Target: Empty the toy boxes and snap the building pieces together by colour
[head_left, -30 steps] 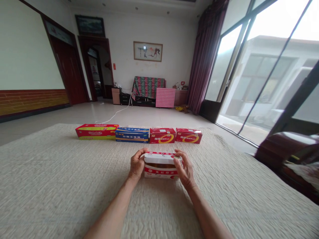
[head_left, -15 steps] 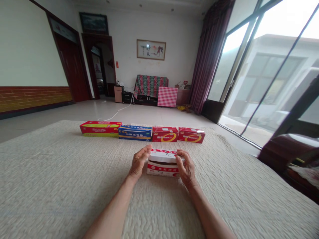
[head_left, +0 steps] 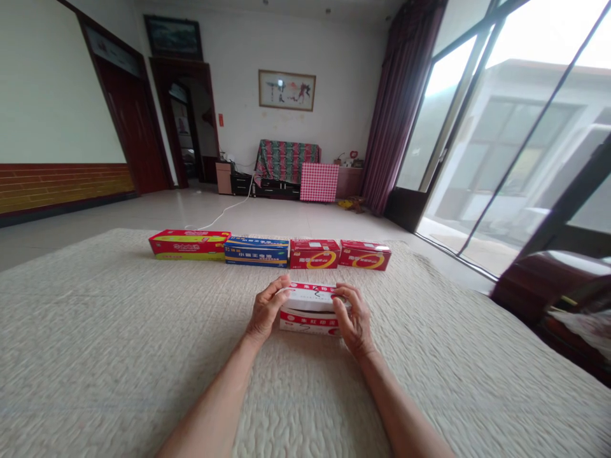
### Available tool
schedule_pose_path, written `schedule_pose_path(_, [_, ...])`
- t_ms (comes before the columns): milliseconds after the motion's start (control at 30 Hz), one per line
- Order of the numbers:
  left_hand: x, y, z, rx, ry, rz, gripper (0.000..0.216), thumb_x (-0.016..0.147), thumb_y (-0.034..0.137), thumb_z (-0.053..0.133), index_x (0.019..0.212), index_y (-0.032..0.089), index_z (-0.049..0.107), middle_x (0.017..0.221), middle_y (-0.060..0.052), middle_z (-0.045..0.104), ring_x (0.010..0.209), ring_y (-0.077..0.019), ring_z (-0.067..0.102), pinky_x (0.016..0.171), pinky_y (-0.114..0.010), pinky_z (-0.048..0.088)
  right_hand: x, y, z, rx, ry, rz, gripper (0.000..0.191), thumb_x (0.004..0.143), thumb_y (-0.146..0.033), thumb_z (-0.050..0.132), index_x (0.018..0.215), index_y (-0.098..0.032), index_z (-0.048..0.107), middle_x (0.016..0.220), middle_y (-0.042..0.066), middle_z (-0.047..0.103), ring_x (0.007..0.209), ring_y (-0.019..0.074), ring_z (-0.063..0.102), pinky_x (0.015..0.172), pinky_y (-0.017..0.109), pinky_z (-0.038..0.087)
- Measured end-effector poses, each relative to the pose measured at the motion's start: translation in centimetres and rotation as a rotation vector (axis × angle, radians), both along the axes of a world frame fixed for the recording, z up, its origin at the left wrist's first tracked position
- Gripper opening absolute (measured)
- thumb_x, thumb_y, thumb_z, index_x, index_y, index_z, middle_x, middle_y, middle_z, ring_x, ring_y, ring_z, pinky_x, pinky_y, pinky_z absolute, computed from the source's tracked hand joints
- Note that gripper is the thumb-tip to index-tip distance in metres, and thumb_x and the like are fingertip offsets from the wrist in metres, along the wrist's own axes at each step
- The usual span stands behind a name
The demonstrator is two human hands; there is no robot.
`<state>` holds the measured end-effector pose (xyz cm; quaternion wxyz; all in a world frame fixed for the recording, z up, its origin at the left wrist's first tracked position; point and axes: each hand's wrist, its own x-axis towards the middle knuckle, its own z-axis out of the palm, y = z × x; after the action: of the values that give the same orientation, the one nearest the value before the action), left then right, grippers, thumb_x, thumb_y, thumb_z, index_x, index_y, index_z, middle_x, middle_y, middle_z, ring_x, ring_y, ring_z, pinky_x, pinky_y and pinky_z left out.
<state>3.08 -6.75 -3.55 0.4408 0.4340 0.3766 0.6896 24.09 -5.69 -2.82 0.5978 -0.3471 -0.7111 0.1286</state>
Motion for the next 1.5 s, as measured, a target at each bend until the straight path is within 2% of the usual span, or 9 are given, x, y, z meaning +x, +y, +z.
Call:
schedule_pose_path(333, [0.0,0.3,-0.3,-0.016,0.043,0.006,0.052,0.072,0.046,0.070,0.115,0.016,0.067,0.130,-0.011,0.060,0.126,-0.0296,0.049,0.108,-0.041,0.037,-0.1,0.2,-0.4,-0.007,0.033,0.020,0.017,0.091,-0.030,0.047,0.092,-0.021,0.061,0.108,0.007,0.058,0.109,0.0214,0.054,0.094,0.036,0.040])
schedule_pose_path(667, [-0.1,0.1,-0.1,-0.004,0.089,0.052,0.058,0.071,0.052,0.070,0.115,0.015,0.067,0.124,-0.011,0.064,0.125,-0.0307,0.050,0.108,-0.041,0.038,-0.1,0.3,-0.5,-0.007,0.016,-0.004,0.016,0.091,-0.029,0.047,0.092,-0.021,0.060,0.110,0.007,0.058,0.109,0.0213,0.054,0.093,0.036,0.041])
schedule_pose_path(900, [-0.3,0.6,-1.0,-0.004,0.096,0.034,0.052,0.074,0.044,0.069,0.118,0.016,0.065,0.127,-0.010,0.062,0.122,-0.0282,0.054,0.108,-0.041,0.038,-0.1,0.1,-0.4,-0.001,-0.012,-0.009,0.016,0.090,-0.028,0.047,0.092,-0.021,0.061,0.111,0.008,0.058,0.107,0.0214,0.055,0.093,0.036,0.042])
schedule_pose_path(1067, [-0.3,0.5,-0.7,0.007,0.164,0.058,0.052,0.076,0.048,0.067,0.117,0.016,0.066,0.126,-0.010,0.063,0.122,-0.0278,0.054,0.108,-0.041,0.038,-0.1,0.2,-0.6,-0.027,-0.010,-0.020,0.016,0.090,-0.028,0.047,0.093,-0.022,0.061,0.112,0.007,0.058,0.108,0.0213,0.055,0.094,0.036,0.042])
schedule_pose_path(1333, [-0.2,0.5,-0.4,0.117,0.340,0.157,0.050,0.079,0.057,0.059,0.107,0.017,0.070,0.124,-0.011,0.064,0.123,-0.0258,0.053,0.110,-0.038,0.036,-0.1,0.2,-0.6,-0.017,-0.009,-0.011,0.015,0.090,-0.029,0.048,0.094,-0.022,0.061,0.112,0.008,0.058,0.109,0.0215,0.055,0.093,0.037,0.042])
schedule_pose_path(1500, [-0.4,0.7,-0.7,0.139,0.389,0.169,0.045,0.081,0.052,0.058,0.107,0.017,0.069,0.124,-0.010,0.064,0.122,-0.0247,0.054,0.109,-0.038,0.037,-0.1,0.1,-0.6,-0.016,-0.015,-0.011,0.014,0.090,-0.029,0.049,0.095,-0.022,0.061,0.112,0.008,0.058,0.108,0.0214,0.055,0.093,0.037,0.043])
